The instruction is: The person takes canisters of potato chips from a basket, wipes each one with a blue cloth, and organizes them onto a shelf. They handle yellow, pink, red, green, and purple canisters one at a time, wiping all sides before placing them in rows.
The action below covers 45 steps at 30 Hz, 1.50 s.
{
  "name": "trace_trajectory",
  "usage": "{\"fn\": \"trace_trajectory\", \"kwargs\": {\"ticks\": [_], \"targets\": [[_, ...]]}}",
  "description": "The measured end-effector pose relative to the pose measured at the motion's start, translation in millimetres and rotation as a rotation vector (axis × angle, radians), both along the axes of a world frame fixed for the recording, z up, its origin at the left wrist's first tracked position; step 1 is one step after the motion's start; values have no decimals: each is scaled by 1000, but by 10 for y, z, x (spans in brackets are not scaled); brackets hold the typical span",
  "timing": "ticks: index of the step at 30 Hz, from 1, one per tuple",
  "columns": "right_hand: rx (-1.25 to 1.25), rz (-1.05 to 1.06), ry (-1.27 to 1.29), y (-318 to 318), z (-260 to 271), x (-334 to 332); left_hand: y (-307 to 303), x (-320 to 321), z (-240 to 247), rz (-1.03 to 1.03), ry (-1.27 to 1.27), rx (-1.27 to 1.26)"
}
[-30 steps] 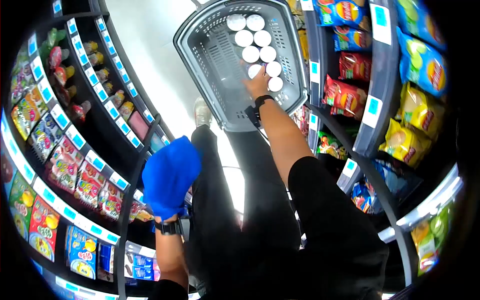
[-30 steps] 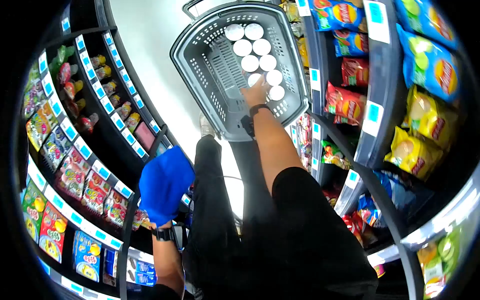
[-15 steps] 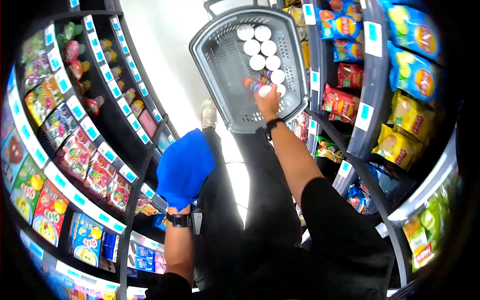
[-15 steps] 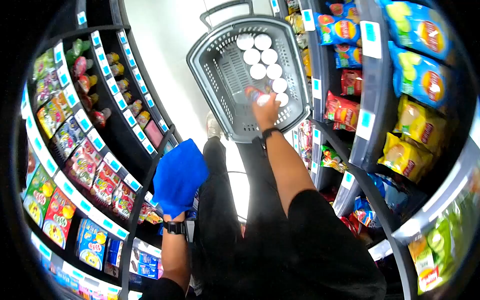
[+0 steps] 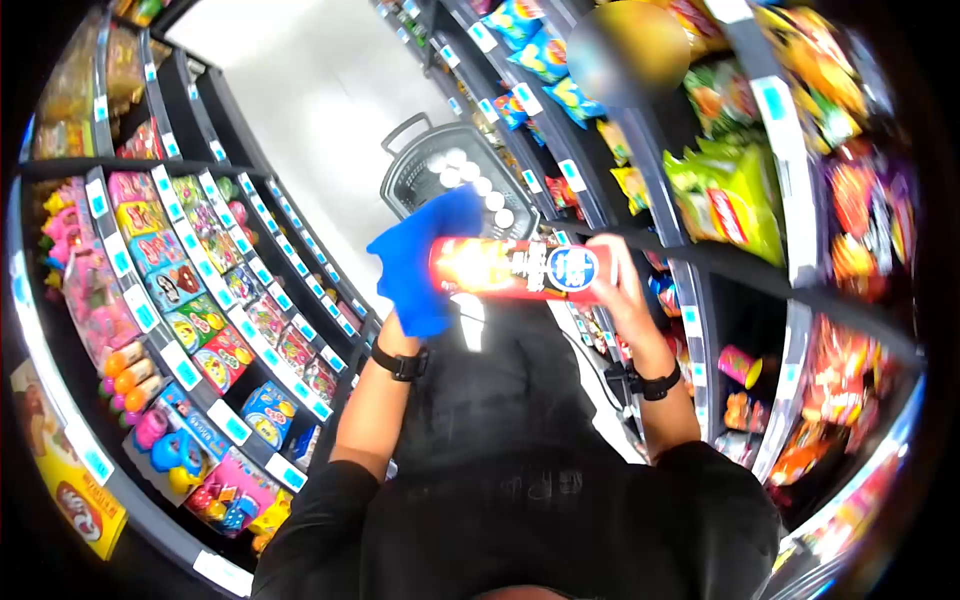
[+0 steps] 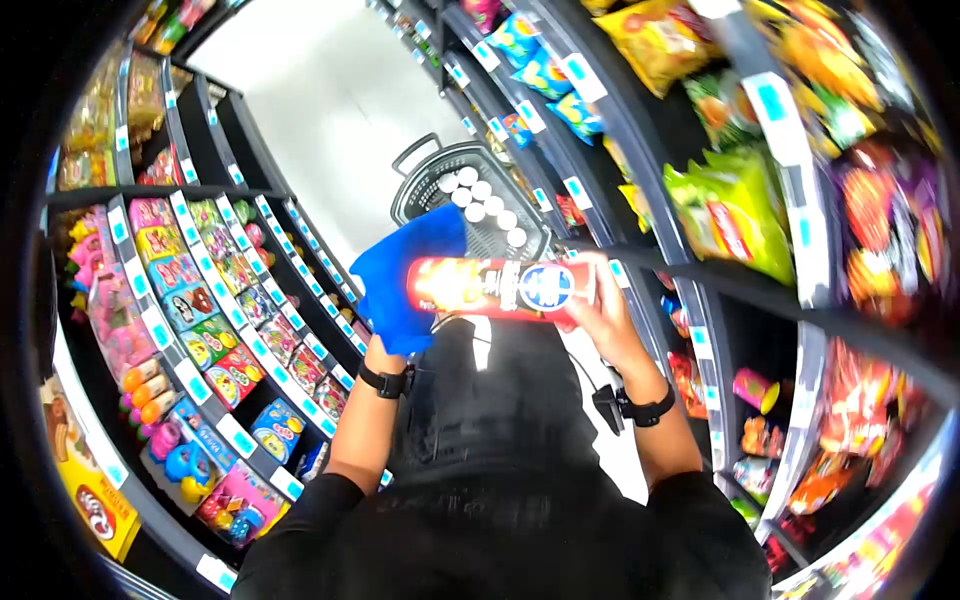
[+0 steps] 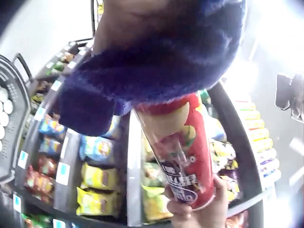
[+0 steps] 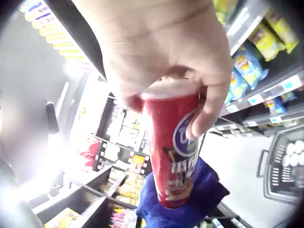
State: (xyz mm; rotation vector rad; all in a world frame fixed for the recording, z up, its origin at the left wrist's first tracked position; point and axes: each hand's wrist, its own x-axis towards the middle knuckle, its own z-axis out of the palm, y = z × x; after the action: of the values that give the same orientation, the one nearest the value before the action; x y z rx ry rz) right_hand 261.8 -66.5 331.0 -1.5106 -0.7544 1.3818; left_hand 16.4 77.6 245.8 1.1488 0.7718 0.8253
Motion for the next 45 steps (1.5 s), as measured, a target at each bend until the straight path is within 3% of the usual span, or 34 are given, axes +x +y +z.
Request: {"fn": "trace_trajectory", "kwargs": {"ticks": [2,4,6,10,12,13,16,17,19,22,23,24,26,28,30,31,32,33,36,38,40,41,42,45], "targets": [[52,-208,-176,-88,409,-121,-28,170,400,-94,-55,73],[20,-312,-137,-228,677,-119,-66,327,723,-177,-85,179],[26,-280,-68,-432,859,-22,-169,442,986,-237,-85,333],[182,-339,-166,-833,1137,60,-348,614,1438,-226,-59,805],[195,-352,-196,-1043,1270,111,-455,728,1564,-275,-79,905],[209,-354,-221,-1160,1310,157,-512,780,1573,-359,-176,830],[190,-397,-214,-1445,1548,338,-581,867,1761,-759,-122,773],[175,-404,-218,-1519,1657,355,-555,886,1721,-998,-9,566],[174,-398,-261,-1635,1843,375,-662,966,1833,-1257,98,187],[164,-440,-459,-1826,2153,324,-914,1061,2365,-1328,64,-286],[132,-439,-516,-1906,2286,279,-1009,1164,2354,-1359,88,299],[105,-464,-558,-1987,2363,261,-1194,1206,2468,-1317,192,534],[280,-471,-843,-2228,2295,321,-1610,1280,2551,-1183,260,650],[294,-444,-944,-2540,2452,318,-1863,1400,2450,-1284,256,621],[343,-345,-914,-2934,2531,341,-2115,1517,2472,-1517,18,360],[426,-278,-847,-3130,2533,365,-2274,1566,2511,-1627,-91,22],[437,-244,-773,-3307,2584,336,-2326,1667,2389,-1834,-63,-135],[515,-166,-787,-3442,2596,324,-2448,1667,2381,-1926,-50,-511],[556,29,-655,-3869,2604,331,-2987,1597,2299,-1921,-31,-1004],[503,62,-605,-4204,2623,422,-3327,1686,2582,-1933,14,-830],[360,-47,-695,-4569,2622,471,-3559,1959,2350,-2030,31,-561],[306,-114,-858,-4725,2502,507,-3657,2033,2369,-1955,142,-416],[161,-293,-805,-4806,2496,399,-3736,2091,2377,-1872,247,-274],[106,-535,-896,-4834,2372,138,-3916,2065,2562,-1979,150,-233]]}}
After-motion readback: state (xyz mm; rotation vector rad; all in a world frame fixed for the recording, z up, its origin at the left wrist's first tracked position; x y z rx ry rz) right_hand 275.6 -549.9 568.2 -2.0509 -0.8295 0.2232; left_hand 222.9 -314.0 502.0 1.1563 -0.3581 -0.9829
